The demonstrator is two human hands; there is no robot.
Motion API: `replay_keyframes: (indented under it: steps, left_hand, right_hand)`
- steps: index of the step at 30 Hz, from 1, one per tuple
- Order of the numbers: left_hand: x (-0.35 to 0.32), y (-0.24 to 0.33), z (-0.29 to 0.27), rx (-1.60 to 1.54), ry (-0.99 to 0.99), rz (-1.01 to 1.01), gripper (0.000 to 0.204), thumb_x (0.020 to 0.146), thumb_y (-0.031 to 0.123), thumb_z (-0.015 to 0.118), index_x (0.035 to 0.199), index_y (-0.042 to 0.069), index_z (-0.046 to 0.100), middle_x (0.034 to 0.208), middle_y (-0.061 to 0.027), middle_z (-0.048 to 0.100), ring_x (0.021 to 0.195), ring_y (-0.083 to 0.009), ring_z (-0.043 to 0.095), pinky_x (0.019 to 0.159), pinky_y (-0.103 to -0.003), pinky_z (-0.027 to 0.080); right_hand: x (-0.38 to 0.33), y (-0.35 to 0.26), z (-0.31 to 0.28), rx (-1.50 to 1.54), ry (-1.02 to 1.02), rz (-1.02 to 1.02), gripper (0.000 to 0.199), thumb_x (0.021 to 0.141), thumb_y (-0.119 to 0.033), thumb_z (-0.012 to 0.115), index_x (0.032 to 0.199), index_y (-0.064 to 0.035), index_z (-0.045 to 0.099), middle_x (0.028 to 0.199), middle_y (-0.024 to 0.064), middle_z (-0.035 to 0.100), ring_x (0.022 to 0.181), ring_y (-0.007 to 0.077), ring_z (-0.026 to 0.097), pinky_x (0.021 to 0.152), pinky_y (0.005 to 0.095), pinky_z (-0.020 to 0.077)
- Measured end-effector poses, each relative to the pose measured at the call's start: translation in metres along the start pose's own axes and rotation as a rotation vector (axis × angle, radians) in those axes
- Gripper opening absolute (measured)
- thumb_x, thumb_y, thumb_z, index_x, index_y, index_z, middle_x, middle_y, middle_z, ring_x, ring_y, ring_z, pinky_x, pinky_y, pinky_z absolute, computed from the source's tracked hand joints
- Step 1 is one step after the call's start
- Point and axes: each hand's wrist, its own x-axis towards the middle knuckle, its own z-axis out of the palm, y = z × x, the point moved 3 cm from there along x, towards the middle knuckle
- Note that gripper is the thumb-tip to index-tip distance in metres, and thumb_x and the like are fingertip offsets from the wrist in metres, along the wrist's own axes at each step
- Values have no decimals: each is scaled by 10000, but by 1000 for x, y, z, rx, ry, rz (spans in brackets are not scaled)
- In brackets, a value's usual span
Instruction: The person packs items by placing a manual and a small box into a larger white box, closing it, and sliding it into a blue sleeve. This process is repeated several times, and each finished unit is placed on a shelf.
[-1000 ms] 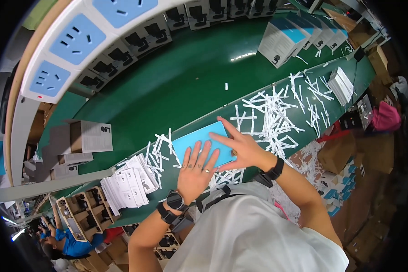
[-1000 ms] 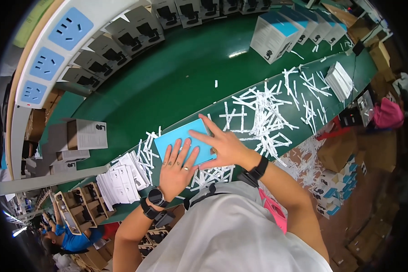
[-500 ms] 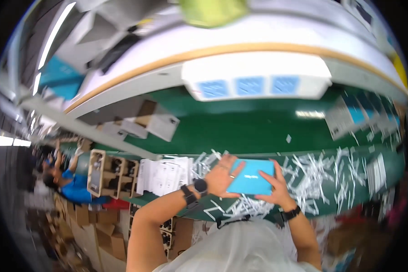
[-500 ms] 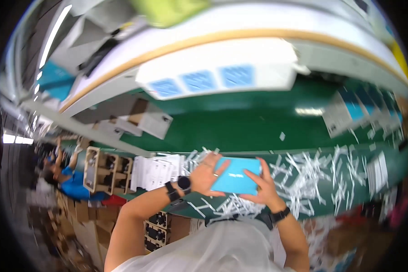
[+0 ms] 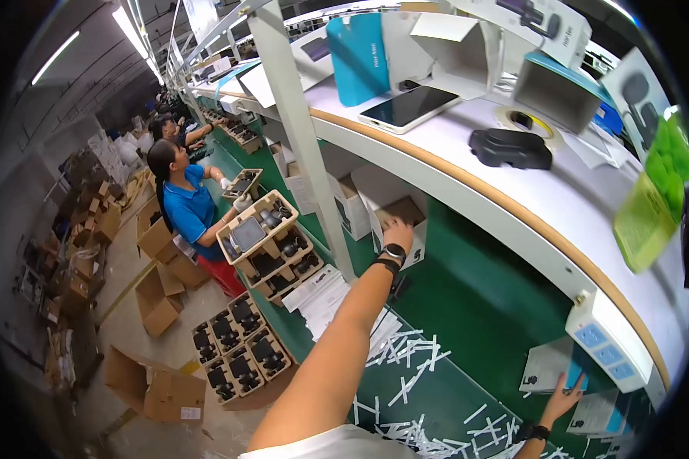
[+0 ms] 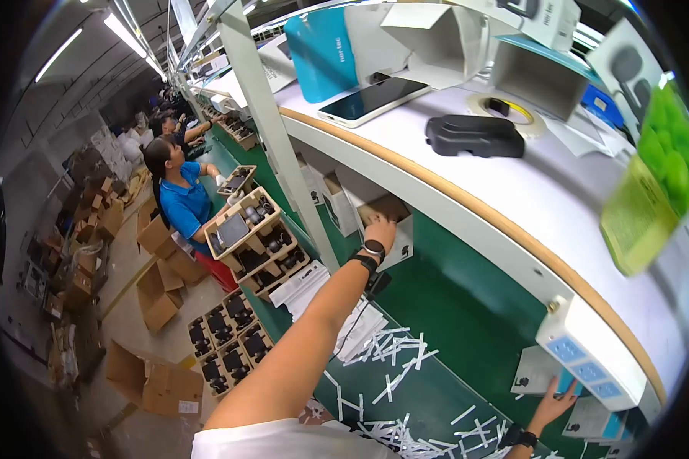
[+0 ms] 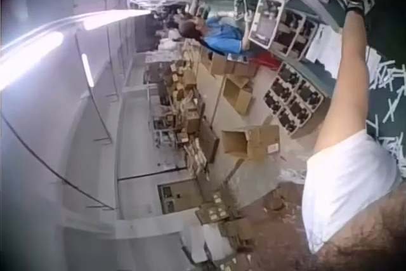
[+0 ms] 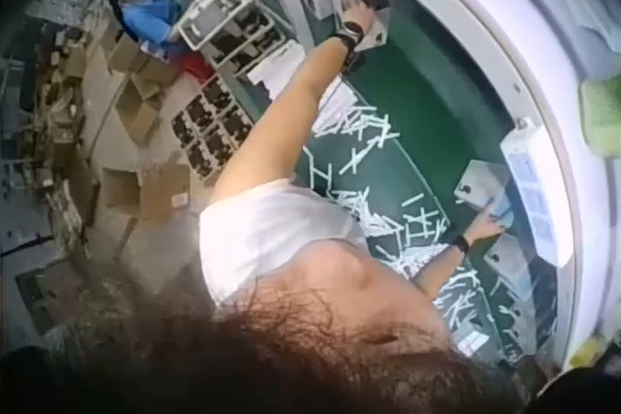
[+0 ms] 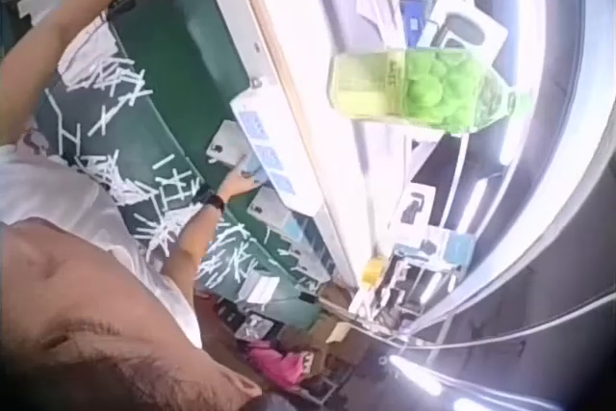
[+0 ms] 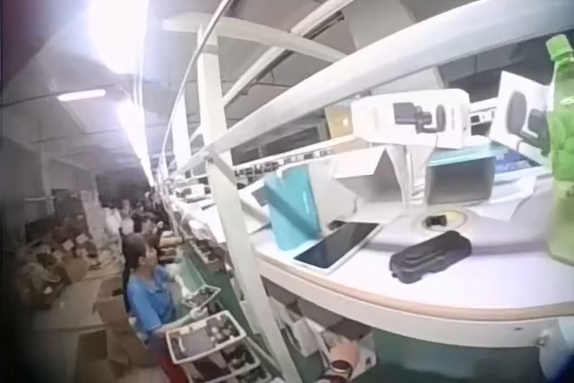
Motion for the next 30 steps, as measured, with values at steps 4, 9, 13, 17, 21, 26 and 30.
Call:
replay_keyframes:
  steps: [4,9,13,17,21,26,30]
  left_hand:
    - [11,41,-18,15,-272,316,298,951,244,510,1113,120,727,1165,-140,668,1202,-354,556,977,-504,451]
    - [-7,29,-52,-273,-206,452,255,924,194,542,1065,88,726,1126,-142,669,1141,-340,592,931,-475,490]
    - [-61,50,-176,-747,-75,700,228,828,134,601,1046,71,629,930,-165,672,850,-314,683,682,-422,567]
    - [-167,65,-255,-1045,50,1043,454,717,78,646,1159,-7,581,1213,-172,594,1093,-363,609,782,-404,591]
    - [-323,107,-198,-1164,-17,1274,281,755,152,627,1014,44,654,1248,-116,624,1138,-306,610,1069,-493,430]
    - [-330,118,-227,-1036,-124,1094,227,821,184,584,1020,90,639,1270,-124,617,1287,-283,542,1125,-513,360]
    - [-331,113,-247,-882,-141,1132,287,826,185,581,1074,42,609,1248,-126,586,1282,-297,502,1088,-436,386]
  right_hand:
    - [20,40,-44,-19,-131,-74,714,903,-295,739,1482,-12,432,1517,255,405,1351,391,430,1155,443,300]
    - [-118,7,-93,303,-374,361,601,946,-296,653,1445,-26,455,1438,208,513,1319,374,463,1154,442,313]
    - [-204,-28,-101,251,-409,444,557,963,-300,617,1422,-17,481,1387,227,538,1277,384,487,1123,443,338]
    - [-274,-53,-91,226,-493,518,508,986,-306,570,1392,-5,514,1319,251,571,1220,397,519,1081,444,371]
    - [-317,-63,-79,198,-600,553,476,1008,-311,522,1362,7,548,1252,276,604,1164,411,551,1040,445,405]
    - [-353,-30,-80,216,-610,632,379,1005,-232,547,1270,29,615,1158,256,659,1064,369,609,967,419,458]
    - [-375,31,-40,388,-758,358,287,956,-152,621,1181,27,617,1085,153,678,963,243,622,877,360,484]
